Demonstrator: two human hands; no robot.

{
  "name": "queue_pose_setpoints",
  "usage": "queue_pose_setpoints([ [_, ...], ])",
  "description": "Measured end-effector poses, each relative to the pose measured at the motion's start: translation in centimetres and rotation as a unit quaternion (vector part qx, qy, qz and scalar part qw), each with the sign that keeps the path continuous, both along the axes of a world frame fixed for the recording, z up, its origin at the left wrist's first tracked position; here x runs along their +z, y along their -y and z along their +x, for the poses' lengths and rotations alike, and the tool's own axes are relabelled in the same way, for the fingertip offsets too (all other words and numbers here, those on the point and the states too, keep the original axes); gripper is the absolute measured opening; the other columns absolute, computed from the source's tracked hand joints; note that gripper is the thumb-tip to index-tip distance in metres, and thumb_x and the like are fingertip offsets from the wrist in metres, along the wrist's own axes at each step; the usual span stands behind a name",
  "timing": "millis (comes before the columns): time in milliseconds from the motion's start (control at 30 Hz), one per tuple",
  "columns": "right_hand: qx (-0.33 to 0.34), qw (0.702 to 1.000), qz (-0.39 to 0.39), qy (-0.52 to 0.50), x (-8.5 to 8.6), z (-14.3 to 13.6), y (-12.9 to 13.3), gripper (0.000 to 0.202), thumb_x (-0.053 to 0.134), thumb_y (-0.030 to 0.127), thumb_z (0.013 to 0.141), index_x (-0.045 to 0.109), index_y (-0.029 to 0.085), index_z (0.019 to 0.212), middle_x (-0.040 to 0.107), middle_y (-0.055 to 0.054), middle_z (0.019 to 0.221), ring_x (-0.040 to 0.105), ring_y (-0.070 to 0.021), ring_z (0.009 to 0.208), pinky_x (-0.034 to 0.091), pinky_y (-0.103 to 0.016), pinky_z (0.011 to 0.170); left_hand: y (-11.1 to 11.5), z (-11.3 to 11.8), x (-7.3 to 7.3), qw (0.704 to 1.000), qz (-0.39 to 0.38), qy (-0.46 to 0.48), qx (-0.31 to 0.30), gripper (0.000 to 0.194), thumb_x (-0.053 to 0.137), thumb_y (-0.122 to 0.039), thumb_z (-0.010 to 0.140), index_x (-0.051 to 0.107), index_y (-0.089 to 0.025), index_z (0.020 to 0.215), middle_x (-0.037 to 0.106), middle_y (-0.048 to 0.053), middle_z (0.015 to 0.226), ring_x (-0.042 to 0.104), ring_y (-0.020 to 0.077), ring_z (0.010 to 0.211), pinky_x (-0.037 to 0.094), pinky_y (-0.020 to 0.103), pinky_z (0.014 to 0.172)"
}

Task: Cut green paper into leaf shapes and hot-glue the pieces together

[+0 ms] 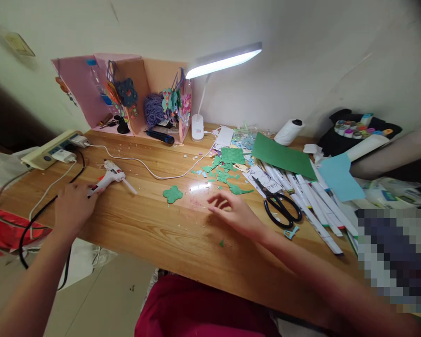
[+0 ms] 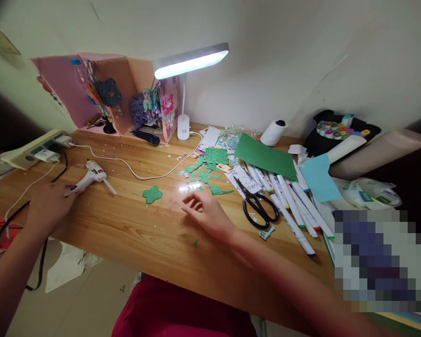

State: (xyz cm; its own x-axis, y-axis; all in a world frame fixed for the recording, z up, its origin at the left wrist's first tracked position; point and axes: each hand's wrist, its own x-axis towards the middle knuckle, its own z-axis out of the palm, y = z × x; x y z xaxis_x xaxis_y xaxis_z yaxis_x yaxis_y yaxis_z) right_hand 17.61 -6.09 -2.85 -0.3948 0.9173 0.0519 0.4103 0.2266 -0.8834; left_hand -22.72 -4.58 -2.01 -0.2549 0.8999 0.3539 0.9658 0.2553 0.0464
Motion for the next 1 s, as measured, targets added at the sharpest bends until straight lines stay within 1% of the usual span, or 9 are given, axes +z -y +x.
queue_pose_setpoints([
  [67, 0.023, 0.999, 0.036, 0.029, -0.4, -2.4, -2.6, 0.01, 0.058, 0.026, 0.084, 0.058, 0.019, 0.09, 0.064, -0.003, 0.086, 0.062, -0.0134, 0.072, 0.051, -0.026, 0.064, 0.6, 2.7, 0.5, 0.999, 0.016, -0.041, 0.022, 0.048, 0.046, -0.043, 0.079, 0.056, -0.006, 0.108, 0.058, 0.023, 0.107, 0.05, 0.0369, 0.101, 0.042, 0.045, 0.082],
  [100, 0.026, 0.998, 0.04, 0.035, -0.6, -3.7, -3.6, 0.013, 0.062, 0.024, 0.081, 0.057, 0.018, 0.091, 0.064, -0.003, 0.087, 0.062, -0.0133, 0.072, 0.05, -0.025, 0.063, 0.8, 4.4, 0.6, 0.999, 0.023, -0.023, -0.022, 0.047, 0.044, -0.042, 0.081, 0.054, -0.006, 0.109, 0.057, 0.023, 0.108, 0.049, 0.0361, 0.104, 0.041, 0.046, 0.086],
  [167, 0.033, 0.997, 0.054, 0.051, -1.1, -6.1, -5.1, 0.021, 0.07, 0.022, 0.074, 0.058, 0.017, 0.09, 0.063, -0.003, 0.087, 0.061, -0.0141, 0.072, 0.048, -0.026, 0.063, 0.8, 8.1, 0.5, 0.977, -0.028, 0.117, -0.176, 0.039, 0.043, -0.039, 0.085, 0.055, -0.009, 0.105, 0.058, 0.018, 0.106, 0.052, 0.0302, 0.102, 0.04, 0.043, 0.091],
  [233, 0.035, 0.994, 0.069, 0.073, -1.4, -7.8, -5.6, 0.028, 0.077, 0.021, 0.065, 0.058, 0.017, 0.085, 0.061, -0.003, 0.083, 0.058, -0.0165, 0.074, 0.045, -0.027, 0.063, 0.2, 11.4, -0.2, 0.954, -0.075, 0.17, -0.235, 0.032, 0.042, -0.039, 0.087, 0.056, -0.015, 0.101, 0.061, 0.011, 0.102, 0.058, 0.0222, 0.093, 0.046, 0.034, 0.084],
  [333, 0.023, 0.991, 0.082, 0.1, -1.5, -8.4, -4.7, 0.025, 0.078, 0.02, 0.065, 0.058, 0.017, 0.08, 0.058, -0.002, 0.079, 0.055, -0.0176, 0.074, 0.041, -0.028, 0.063, -1.4, 14.4, -1.5, 0.923, -0.126, 0.255, -0.261, 0.032, 0.052, -0.035, 0.081, 0.055, -0.015, 0.106, 0.06, 0.011, 0.106, 0.057, 0.023, 0.098, 0.045, 0.035, 0.087],
  [467, 0.003, 0.989, 0.087, 0.117, -1.7, -7.3, -3.4, 0.014, 0.07, 0.013, 0.073, 0.057, 0.017, 0.073, 0.055, -0.002, 0.077, 0.052, -0.016, 0.071, 0.04, -0.027, 0.064, -3.1, 15.2, -2.3, 0.909, -0.162, 0.298, -0.243, 0.034, 0.066, -0.032, 0.069, 0.059, -0.016, 0.097, 0.064, 0.009, 0.094, 0.061, 0.0225, 0.085, 0.047, 0.032, 0.072],
  [633, 0.006, 0.99, 0.093, 0.101, -1.9, -6.8, -3.0, 0.017, 0.063, 0.006, 0.077, 0.055, 0.018, 0.07, 0.056, -0.003, 0.079, 0.052, -0.0174, 0.078, 0.041, -0.03, 0.071, -3.6, 14.9, -1.7, 0.87, -0.2, 0.377, -0.248, 0.025, 0.069, -0.038, 0.064, 0.063, -0.015, 0.075, 0.064, 0.004, 0.072, 0.057, 0.018, 0.066, 0.041, 0.027, 0.058],
  [867, -0.023, 0.999, 0.045, 0.012, -1.5, -5.3, -2.3, 0.015, 0.061, 0.023, 0.083, 0.047, 0.019, 0.085, 0.059, -0.002, 0.081, 0.06, -0.0144, 0.068, 0.049, -0.028, 0.063, -4.1, 15.4, 0.5, 0.796, -0.173, 0.51, -0.276, 0.032, 0.069, -0.045, 0.064, 0.06, -0.014, 0.068, 0.061, 0.001, 0.065, 0.053, 0.0133, 0.06, 0.041, 0.024, 0.058],
  [1000, -0.054, 0.989, -0.066, -0.124, -0.7, -2.8, -2.0, 0.041, 0.071, 0.034, 0.072, 0.047, 0.018, 0.101, 0.062, -0.007, 0.101, 0.064, -0.0147, 0.073, 0.051, -0.028, 0.063, -4.2, 18.4, 1.0, 0.736, -0.162, 0.582, -0.305, 0.037, 0.066, -0.049, 0.068, 0.057, -0.014, 0.074, 0.063, 0.002, 0.071, 0.059, 0.0137, 0.066, 0.046, 0.026, 0.066],
])
